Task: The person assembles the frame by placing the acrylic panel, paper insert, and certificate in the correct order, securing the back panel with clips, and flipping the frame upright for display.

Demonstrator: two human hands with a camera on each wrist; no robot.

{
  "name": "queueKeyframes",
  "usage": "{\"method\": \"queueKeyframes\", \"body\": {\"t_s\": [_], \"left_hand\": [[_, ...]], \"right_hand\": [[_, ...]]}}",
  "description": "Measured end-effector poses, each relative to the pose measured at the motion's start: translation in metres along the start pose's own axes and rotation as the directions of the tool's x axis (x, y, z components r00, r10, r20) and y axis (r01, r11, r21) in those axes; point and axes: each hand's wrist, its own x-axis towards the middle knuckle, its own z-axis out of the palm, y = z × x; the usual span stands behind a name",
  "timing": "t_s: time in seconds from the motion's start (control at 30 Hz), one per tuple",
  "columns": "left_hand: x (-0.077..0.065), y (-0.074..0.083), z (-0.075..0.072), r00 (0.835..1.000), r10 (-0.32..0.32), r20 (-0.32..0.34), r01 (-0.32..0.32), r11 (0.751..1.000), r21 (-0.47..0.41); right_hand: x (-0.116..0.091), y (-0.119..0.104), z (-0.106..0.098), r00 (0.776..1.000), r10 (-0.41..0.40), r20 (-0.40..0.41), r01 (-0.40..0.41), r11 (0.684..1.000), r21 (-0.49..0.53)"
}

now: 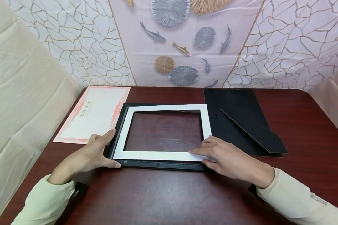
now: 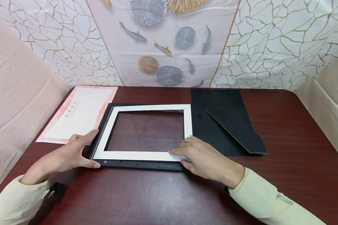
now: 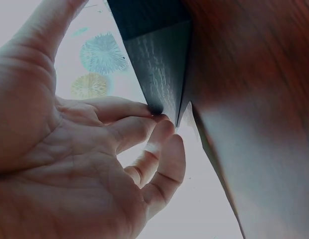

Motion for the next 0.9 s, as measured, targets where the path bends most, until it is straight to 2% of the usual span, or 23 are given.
{"method": "queueKeyframes", "body": {"t_s": [0.4,0.9], "left_hand": [[0.001,0.001,0.0,1.0,-0.011,-0.002,0.011,1.0,-0.004],[0.001,0.001,-0.001,1.0,0.003,-0.002,-0.003,1.0,0.006]], "right_hand": [[0.012,-0.001,0.003,0.998,-0.011,0.058,0.01,1.0,0.023],[0.013,0.003,0.01,0.995,-0.031,0.091,0.027,0.999,0.047]]}}
